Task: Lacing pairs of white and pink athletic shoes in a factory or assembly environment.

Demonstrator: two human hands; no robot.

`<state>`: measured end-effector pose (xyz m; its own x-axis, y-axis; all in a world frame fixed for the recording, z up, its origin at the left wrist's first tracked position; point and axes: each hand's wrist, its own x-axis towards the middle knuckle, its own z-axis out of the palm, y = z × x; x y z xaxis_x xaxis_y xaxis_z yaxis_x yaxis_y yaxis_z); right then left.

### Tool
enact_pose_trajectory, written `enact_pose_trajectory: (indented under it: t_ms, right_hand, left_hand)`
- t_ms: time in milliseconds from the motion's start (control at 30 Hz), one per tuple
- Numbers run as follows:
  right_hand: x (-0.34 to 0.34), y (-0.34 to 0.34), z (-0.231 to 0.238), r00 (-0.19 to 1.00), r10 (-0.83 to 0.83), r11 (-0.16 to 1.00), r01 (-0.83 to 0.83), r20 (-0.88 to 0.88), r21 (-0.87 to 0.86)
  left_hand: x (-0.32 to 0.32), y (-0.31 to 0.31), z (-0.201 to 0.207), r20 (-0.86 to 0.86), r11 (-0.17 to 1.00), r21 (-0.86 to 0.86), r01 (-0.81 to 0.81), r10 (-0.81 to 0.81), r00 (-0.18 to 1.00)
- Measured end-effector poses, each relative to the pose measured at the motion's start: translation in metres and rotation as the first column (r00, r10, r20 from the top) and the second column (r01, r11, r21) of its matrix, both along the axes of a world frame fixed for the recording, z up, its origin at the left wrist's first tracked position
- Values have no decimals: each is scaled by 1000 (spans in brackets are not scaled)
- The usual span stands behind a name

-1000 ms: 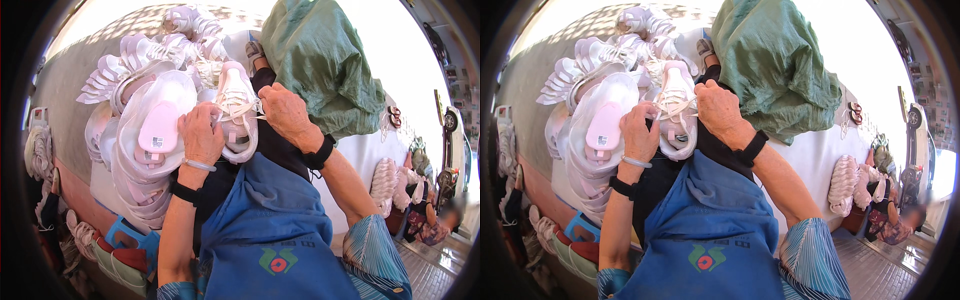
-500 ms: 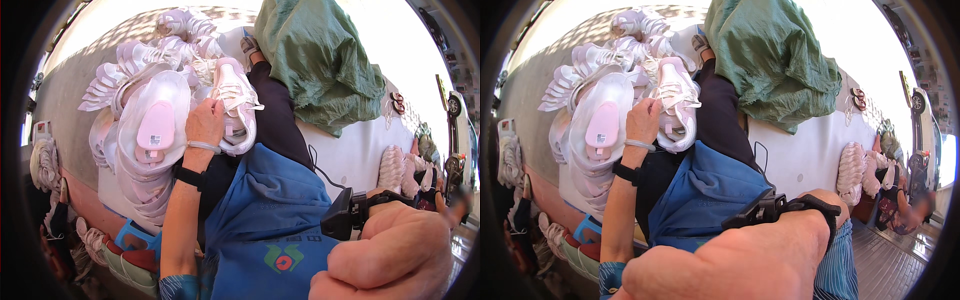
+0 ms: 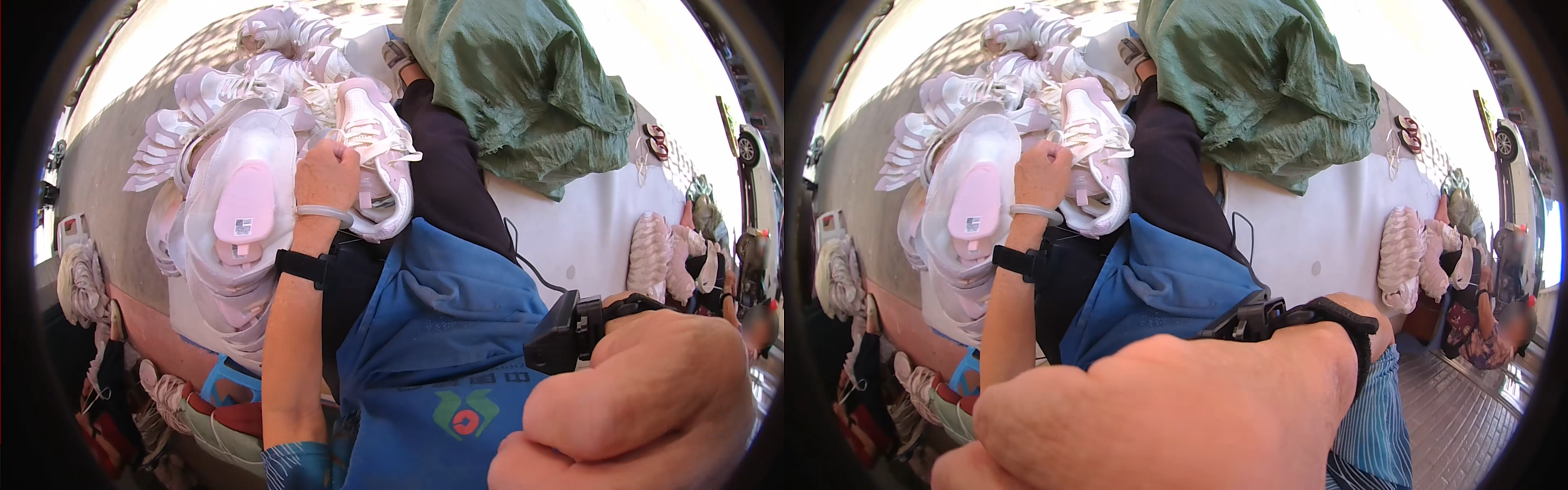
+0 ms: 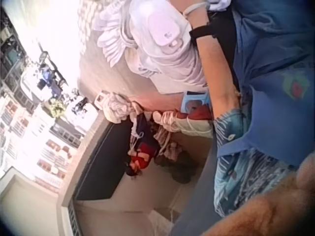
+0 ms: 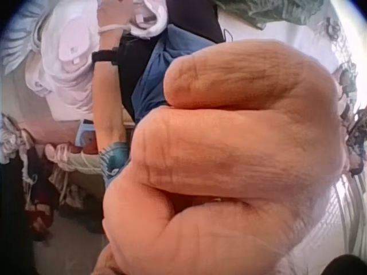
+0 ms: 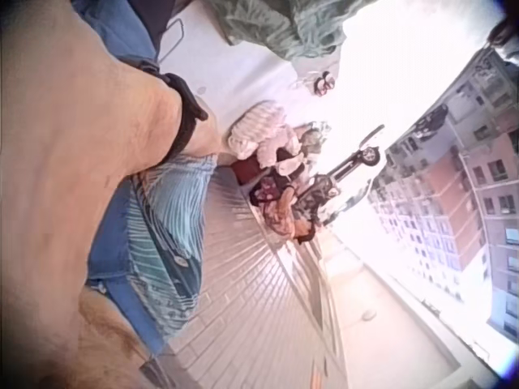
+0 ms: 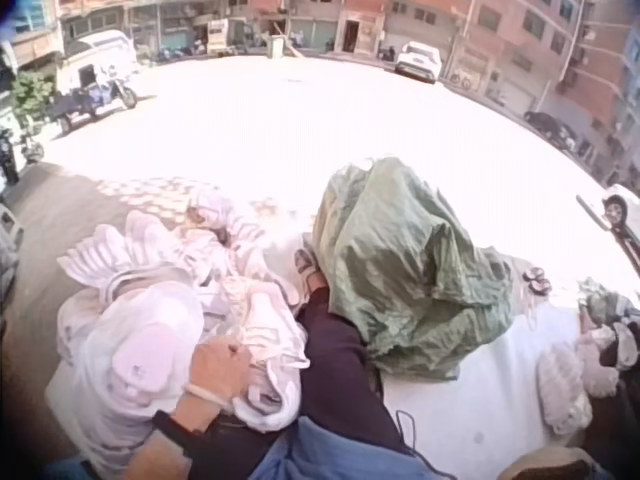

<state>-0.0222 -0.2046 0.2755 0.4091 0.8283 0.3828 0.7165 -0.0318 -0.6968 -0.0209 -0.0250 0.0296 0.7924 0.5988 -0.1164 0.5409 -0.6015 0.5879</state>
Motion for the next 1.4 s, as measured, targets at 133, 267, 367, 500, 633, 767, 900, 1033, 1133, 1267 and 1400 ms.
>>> enact_pose_trajectory:
  t_ms: [133, 267, 367, 500, 633, 767, 900, 1033, 1133, 1267, 1400]
  right_hand:
    - [27, 18, -19, 999, 34, 999, -34, -17, -27]
    - [27, 16, -35, 999, 25, 996, -29, -41, -86]
    - [12, 18, -38, 996, 59, 994, -65, -74, -86]
    - [-13, 28, -44, 993, 79, 993, -86, -91, -77]
    - [-23, 23, -49, 981, 149, 988, -152, -122, -19]
    - [-25, 21, -54, 970, 202, 979, -200, -136, 32]
    - [-13, 10, -55, 949, 286, 957, -276, -134, 92]
    - [-2, 0, -57, 918, 380, 921, -364, -116, 136]
    - [-6, 6, -56, 880, 466, 876, -444, -95, 188]
    - [17, 6, -113, 957, 273, 962, -274, -96, 3]
    - [43, -11, -174, 942, -236, 953, 176, -240, -246]
  left_hand:
    - [3, 26, -14, 85, 994, 18, -104, 102, 991]
    - [30, 32, -21, -8, 961, -207, -184, 186, 983]
    - [26, 54, -36, -51, 995, 32, -97, 99, 994]
    - [39, 42, -30, -175, 933, -275, -232, 188, 966]
    - [23, 32, -8, -30, 887, -380, -262, 271, 962]
    - [-3, 6, 11, 187, 946, -313, -82, 146, 971]
    - [-51, -32, 24, 150, 952, -227, 205, -174, 973]
    - [-73, -53, 9, 63, 875, 206, 439, -460, 886]
    - [-82, -51, 3, 6, 853, 242, 462, -478, 879]
    - [-99, -35, -6, 53, 907, 164, 388, -401, 915]
    - [-98, -30, 20, 195, 943, -171, 286, -252, 948]
